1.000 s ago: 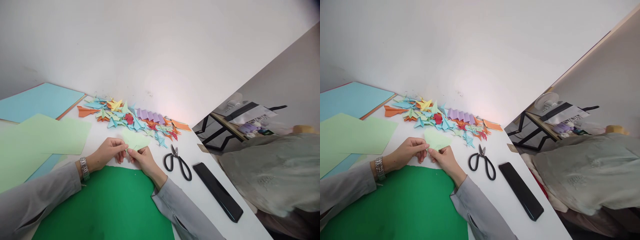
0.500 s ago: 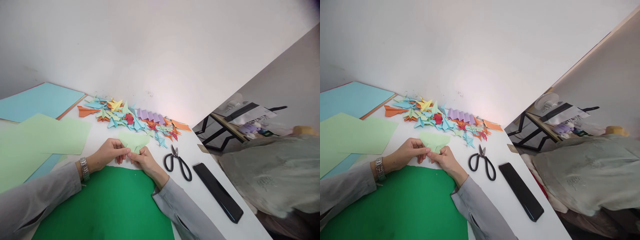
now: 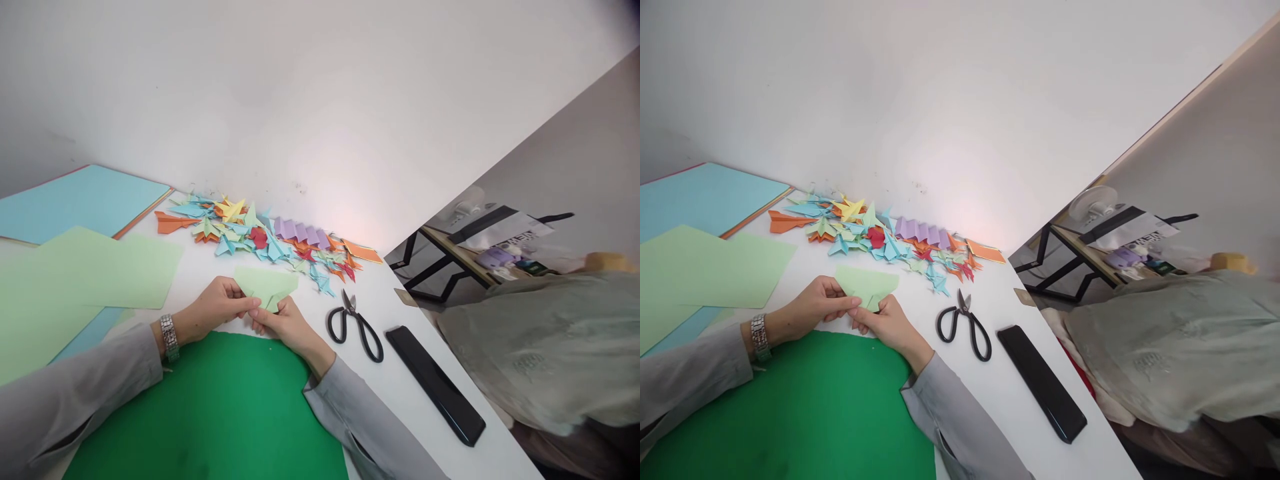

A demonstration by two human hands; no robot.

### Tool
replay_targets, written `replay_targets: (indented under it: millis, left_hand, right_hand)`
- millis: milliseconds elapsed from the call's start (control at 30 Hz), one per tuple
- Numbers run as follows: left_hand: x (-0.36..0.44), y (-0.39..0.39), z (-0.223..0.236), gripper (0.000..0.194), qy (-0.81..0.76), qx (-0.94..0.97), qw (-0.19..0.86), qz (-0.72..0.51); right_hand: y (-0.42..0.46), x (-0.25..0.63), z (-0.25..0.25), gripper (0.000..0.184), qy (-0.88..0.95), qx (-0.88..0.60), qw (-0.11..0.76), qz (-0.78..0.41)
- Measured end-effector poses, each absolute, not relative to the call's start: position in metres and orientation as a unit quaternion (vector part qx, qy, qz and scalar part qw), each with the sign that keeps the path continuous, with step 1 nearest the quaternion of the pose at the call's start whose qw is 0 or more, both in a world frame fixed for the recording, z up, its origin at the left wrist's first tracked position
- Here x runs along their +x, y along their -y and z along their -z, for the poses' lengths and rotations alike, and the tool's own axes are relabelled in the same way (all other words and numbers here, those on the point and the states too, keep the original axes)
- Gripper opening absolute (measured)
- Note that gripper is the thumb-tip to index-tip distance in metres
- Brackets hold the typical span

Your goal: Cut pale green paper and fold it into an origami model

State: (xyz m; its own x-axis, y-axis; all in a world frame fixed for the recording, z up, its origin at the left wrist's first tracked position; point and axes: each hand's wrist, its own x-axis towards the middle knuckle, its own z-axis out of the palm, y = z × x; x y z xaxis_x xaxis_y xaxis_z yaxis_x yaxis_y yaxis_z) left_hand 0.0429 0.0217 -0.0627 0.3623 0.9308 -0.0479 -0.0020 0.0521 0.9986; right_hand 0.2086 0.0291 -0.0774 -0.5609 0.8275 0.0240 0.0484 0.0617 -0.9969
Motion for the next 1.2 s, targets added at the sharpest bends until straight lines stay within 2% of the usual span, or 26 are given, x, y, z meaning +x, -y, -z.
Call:
replay_targets:
  millis: [167, 367, 767, 967, 1200]
  left_hand:
    - [0.045, -0.019, 0.057, 0.020, -0.311, 0.577, 0.651, -0.382]
    - [0.042, -0.021, 0.065, 0.050, -0.411, 0.547, 0.598, -0.416]
    - [0.043, -0.022, 0.062, 0.062, -0.449, 0.567, 0.579, -0.377]
    - [0.043, -0.023, 0.063, 0.047, -0.424, 0.572, 0.583, -0.392]
    - [0.043, -0.023, 0.062, 0.046, -0.422, 0.546, 0.606, -0.395]
  right_hand:
    - [-0.028, 0.212, 0.075, 0.035, 0.648, -0.339, 0.303, -0.610]
    - [-0.026, 0.210, 0.070, 0.033, 0.621, -0.356, 0.305, -0.628]
    - [-0.027, 0.211, 0.072, 0.031, 0.594, -0.350, 0.314, -0.653]
    - [-0.028, 0.210, 0.073, 0.035, 0.597, -0.353, 0.335, -0.638]
    - [-0.030, 0.210, 0.082, 0.046, 0.603, -0.352, 0.358, -0.620]
